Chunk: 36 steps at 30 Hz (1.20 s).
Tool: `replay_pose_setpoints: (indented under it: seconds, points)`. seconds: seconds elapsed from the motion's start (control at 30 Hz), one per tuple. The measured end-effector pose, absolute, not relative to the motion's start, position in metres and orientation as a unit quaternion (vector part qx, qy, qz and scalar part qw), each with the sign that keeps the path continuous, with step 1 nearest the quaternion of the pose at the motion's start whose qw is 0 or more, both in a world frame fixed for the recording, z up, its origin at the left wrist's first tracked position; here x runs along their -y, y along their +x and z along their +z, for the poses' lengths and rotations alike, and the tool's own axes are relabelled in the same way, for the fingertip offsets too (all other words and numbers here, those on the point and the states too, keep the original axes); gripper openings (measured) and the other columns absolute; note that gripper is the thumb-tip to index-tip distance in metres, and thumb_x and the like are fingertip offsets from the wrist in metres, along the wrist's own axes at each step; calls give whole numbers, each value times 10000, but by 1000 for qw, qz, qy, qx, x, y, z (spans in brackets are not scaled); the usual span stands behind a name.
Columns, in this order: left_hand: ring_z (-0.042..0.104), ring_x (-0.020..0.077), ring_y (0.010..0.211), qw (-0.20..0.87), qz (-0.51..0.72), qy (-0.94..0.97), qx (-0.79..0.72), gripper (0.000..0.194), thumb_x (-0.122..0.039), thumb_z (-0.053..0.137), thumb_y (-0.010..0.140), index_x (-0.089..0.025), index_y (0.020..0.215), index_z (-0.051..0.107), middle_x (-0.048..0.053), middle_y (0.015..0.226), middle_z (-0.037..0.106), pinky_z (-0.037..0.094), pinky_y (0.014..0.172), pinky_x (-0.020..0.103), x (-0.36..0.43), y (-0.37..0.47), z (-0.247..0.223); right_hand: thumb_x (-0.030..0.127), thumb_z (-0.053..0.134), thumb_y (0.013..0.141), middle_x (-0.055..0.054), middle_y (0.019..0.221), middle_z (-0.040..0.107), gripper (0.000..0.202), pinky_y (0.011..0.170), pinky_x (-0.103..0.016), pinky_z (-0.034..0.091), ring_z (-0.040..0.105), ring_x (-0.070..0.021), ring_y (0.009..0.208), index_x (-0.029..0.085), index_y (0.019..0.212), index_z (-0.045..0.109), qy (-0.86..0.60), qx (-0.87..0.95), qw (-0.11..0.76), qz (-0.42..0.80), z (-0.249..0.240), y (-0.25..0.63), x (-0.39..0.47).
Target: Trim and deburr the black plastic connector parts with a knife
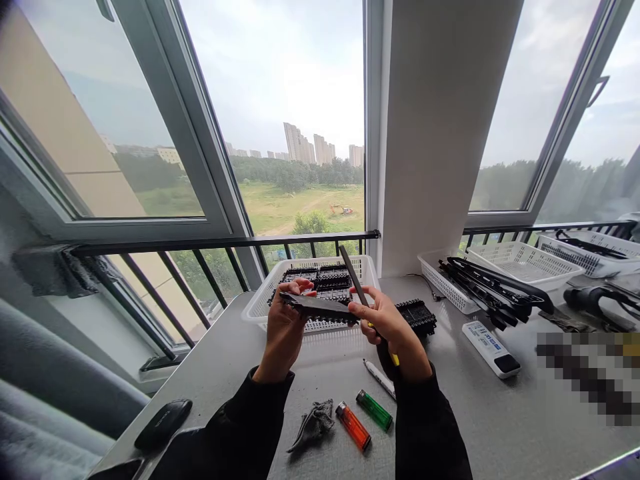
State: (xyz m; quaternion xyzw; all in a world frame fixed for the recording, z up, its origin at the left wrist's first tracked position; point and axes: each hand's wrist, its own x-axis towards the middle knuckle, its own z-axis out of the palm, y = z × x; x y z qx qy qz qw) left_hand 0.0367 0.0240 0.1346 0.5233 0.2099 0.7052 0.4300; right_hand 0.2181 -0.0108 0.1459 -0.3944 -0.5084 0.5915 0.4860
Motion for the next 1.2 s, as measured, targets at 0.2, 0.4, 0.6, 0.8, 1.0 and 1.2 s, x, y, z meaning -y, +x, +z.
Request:
replay_pose_setpoints:
  seconds: [0.2,0.4,0.6,0.8,1.0,1.2]
  points:
    - [606,145,805,553,649,451,-264,399,-412,795,680,-195,928,571,6,864,627,493,725,244,-31,38,129,442,822,614,69,659,501,665,334,-168,184,295,-19,404,171,1175,590,-432,447,585,521,138,217,1]
    - [634,172,756,600,629,409,-277,368,-485,637,796,-171,988,658,42,879,693,504,656,274,-28,36,131,465,809,596,37,642,561,670,364,-203,215,324,-34,405,117,1147,654,-485,448,624,419,132,220,-8]
    - [652,185,816,476,621,506,-361,404,-468,717,741,-172,1005,643,40,898,699,489,699,259,-32,41,124,481,805,603,-15,692,625,451,409,-226,299,428,-72,448,131,871,708,-511,497,608,350,128,223,-10]
    - [652,219,961,486,626,507,-339,415,-419,737,721,-186,1028,585,62,1005,697,492,862,325,-33,41,125,615,709,685,-8,649,597,482,437,-235,311,426,-89,457,147,793,661,-519,537,585,316,126,227,-11]
    - [642,209,983,540,635,465,-298,404,-312,670,757,-215,1105,489,37,1016,681,480,890,340,-31,38,127,756,415,825,-23,538,520,636,497,-260,317,439,-131,498,180,587,538,-586,581,523,213,126,249,-9]
    - [614,162,906,559,638,463,-258,377,-159,600,662,-214,1019,492,2,994,649,480,791,269,-30,36,126,678,363,889,27,532,314,596,493,-267,205,280,-99,510,196,539,342,-537,700,406,238,136,239,4]
